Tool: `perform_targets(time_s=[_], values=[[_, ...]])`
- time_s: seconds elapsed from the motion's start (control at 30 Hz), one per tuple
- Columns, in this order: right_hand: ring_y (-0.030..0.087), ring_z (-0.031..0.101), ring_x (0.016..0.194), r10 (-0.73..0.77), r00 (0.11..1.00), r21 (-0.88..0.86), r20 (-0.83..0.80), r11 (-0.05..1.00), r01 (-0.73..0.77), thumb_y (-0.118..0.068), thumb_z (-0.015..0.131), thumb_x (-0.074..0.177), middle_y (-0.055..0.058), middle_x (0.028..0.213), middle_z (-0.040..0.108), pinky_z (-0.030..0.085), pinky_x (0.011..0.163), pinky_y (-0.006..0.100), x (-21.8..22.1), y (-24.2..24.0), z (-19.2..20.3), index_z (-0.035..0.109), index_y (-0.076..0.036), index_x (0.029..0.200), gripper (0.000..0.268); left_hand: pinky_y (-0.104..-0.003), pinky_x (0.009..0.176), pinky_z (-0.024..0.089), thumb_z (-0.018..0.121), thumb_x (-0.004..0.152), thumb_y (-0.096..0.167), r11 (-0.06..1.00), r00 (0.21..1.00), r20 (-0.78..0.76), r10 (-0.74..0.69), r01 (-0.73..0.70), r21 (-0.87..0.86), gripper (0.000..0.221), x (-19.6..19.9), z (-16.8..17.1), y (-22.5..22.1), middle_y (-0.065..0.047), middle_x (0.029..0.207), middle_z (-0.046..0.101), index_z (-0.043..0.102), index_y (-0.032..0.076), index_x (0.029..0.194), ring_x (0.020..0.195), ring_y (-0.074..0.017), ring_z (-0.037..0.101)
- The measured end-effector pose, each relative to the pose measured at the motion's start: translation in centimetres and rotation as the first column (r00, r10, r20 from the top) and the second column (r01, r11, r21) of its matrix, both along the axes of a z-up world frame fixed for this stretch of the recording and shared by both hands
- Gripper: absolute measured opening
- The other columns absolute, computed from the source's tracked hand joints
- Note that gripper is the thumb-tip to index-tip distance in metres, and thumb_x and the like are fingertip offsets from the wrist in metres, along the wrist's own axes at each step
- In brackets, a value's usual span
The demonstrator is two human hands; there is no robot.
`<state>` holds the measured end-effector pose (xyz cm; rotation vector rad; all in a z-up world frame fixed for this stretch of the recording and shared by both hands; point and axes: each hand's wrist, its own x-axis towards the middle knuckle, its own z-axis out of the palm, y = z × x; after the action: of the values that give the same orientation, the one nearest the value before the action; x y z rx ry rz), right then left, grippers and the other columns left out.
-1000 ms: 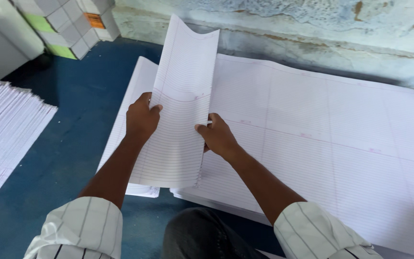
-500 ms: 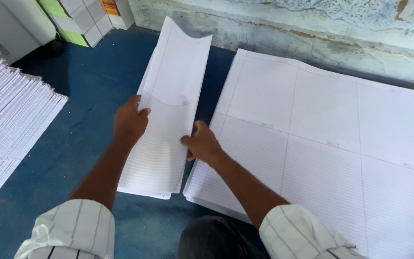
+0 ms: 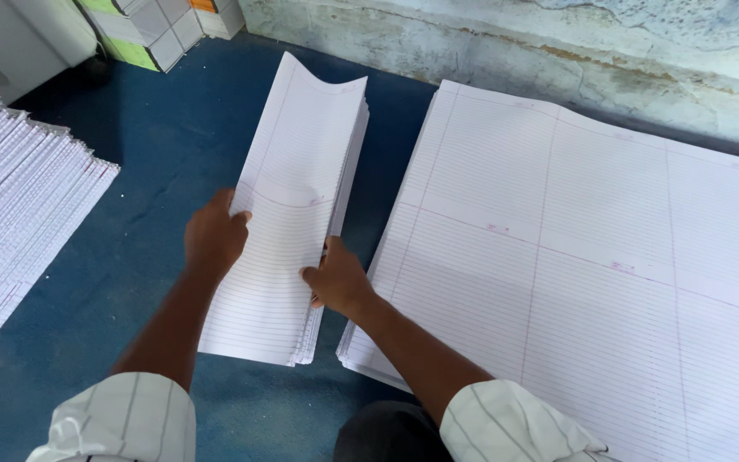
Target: The person folds large lined paper sheets in half using a wooden block to crease the fold. They then place the folded sheets onto a stack to the left.
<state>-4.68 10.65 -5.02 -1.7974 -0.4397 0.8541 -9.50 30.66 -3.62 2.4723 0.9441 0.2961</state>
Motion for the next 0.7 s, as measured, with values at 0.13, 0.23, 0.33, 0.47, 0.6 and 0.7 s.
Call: perform_targets(time_s=[0.13, 0.23, 0.33, 0.47, 0.6, 0.7], values=[[0.030, 0.077, 0.086, -0.003, 1.000, -0.033, 0.026, 0.999, 0.004, -0.010, 0.066, 0.092, 0.027, 0.109, 0.067, 0.068, 0.064, 0.033, 0.0, 0.5, -0.9, 0.033, 0.011, 0.140, 0.062, -0.051, 0.095, 0.055, 0.065, 0.099, 0.020, 1.000, 1.000, -0.026, 0.011, -0.012, -0.020, 0.046, -0.4, -1.6, 0.7, -0.023, 0.121, 0.072, 0.057, 0.005, 0.141, 0.109, -0.0378, 0.070], [0.030, 0.077, 0.082, -0.011, 1.000, -0.066, 0.024, 0.998, 0.013, -0.011, 0.068, 0.091, 0.028, 0.107, 0.068, 0.067, 0.062, 0.032, 0.1, 0.6, -1.1, 0.034, 0.011, 0.140, 0.062, -0.051, 0.095, 0.054, 0.067, 0.097, 0.021, 1.000, 1.000, 0.013, 0.005, -0.005, 0.022, 0.048, -0.3, -2.0, 1.2, -0.022, 0.124, 0.070, 0.057, 0.006, 0.141, 0.112, -0.0385, 0.068], [0.030, 0.078, 0.079, -0.006, 1.000, -0.081, 0.025, 0.997, 0.008, -0.012, 0.068, 0.092, 0.029, 0.105, 0.070, 0.067, 0.061, 0.032, 0.3, 0.6, -1.2, 0.038, 0.012, 0.137, 0.059, -0.051, 0.094, 0.054, 0.066, 0.097, 0.022, 0.997, 0.994, -0.091, 0.057, -0.061, -0.037, 0.050, 0.2, -2.3, 1.0, -0.021, 0.123, 0.071, 0.054, 0.010, 0.144, 0.111, -0.0370, 0.069], [0.029, 0.077, 0.080, -0.018, 0.999, -0.086, 0.040, 0.996, 0.022, -0.012, 0.067, 0.093, 0.030, 0.108, 0.069, 0.067, 0.060, 0.031, 0.2, 0.9, -1.4, 0.037, 0.011, 0.138, 0.059, -0.050, 0.091, 0.057, 0.065, 0.099, 0.022, 0.996, 0.996, -0.066, 0.059, -0.064, -0.069, 0.050, 0.5, -2.8, 0.7, -0.020, 0.121, 0.071, 0.053, 0.008, 0.145, 0.108, -0.0358, 0.071], [0.029, 0.077, 0.082, -0.070, 0.996, -0.091, 0.046, 0.993, 0.074, -0.011, 0.068, 0.091, 0.030, 0.114, 0.066, 0.068, 0.060, 0.029, 0.1, 1.3, -1.8, 0.035, 0.009, 0.141, 0.063, -0.049, 0.089, 0.057, 0.069, 0.097, 0.023, 0.998, 0.997, -0.057, 0.057, -0.058, 0.001, 0.050, 0.7, -3.5, 0.9, -0.023, 0.120, 0.069, 0.056, 0.008, 0.143, 0.109, -0.0367, 0.068], [0.030, 0.078, 0.077, -0.072, 0.995, -0.122, 0.072, 0.989, 0.081, -0.010, 0.067, 0.091, 0.030, 0.111, 0.068, 0.066, 0.056, 0.030, 0.0, 1.3, -2.1, 0.037, 0.011, 0.139, 0.061, -0.049, 0.095, 0.054, 0.073, 0.093, 0.021, 0.990, 1.000, -0.011, -0.008, 0.010, 0.143, 0.045, 0.6, -4.1, 1.3, -0.019, 0.123, 0.071, 0.064, 0.005, 0.135, 0.117, -0.0353, 0.064]])
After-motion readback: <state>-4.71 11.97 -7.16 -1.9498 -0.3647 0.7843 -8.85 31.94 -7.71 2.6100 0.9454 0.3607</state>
